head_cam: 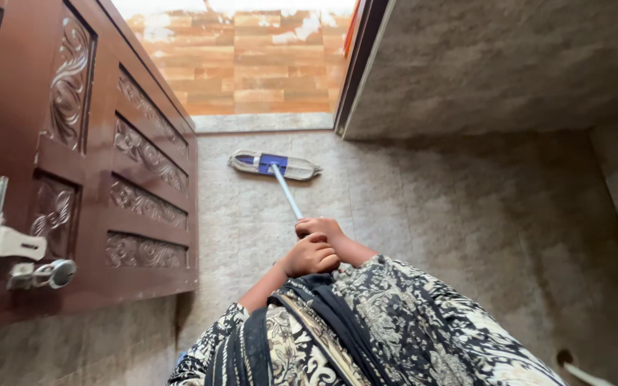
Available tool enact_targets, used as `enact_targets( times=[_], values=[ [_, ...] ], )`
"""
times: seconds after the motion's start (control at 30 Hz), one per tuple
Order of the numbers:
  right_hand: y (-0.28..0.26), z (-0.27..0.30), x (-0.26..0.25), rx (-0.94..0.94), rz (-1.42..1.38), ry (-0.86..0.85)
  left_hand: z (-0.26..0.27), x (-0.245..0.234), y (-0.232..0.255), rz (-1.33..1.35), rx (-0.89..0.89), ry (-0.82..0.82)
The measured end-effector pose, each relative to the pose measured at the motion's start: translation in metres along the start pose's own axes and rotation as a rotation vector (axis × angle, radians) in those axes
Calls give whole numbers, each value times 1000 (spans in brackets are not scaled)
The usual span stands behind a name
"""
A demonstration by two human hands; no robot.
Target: The person cleans the tiled floor of a bathroom using a long-handled flat mop.
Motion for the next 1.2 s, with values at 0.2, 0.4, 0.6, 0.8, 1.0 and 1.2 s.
enact_targets(
  times=[0.2,0.4,0.6,0.8,1.0,1.2],
  values=[
    [-65,32,3,185,-34,-43,16,-46,53,53,61,126],
    [-79,26,28,69,-83,-10,34,-67,64,113,94,160],
    [-67,10,25,92,-84,-38,29,-78,46,188,139,232],
    [-45,-36,13,76,-103,-6,31,-86,-1,171,48,264],
    [-16,-81,-4,-28,-96,65,30,-91,-56,184,16,233],
    [16,-91,-8,-107,-176,32,21,-65,-81,173,23,143]
  ],
)
Point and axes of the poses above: each hand's wrist, its own z-axis away from the middle knuckle, its own x-axis out of the palm, y = z × x, the point moved 6 cm from there along -z, towards the middle knuckle, and after that the axes turned 9 degrees about z, right-handed, at the moved point
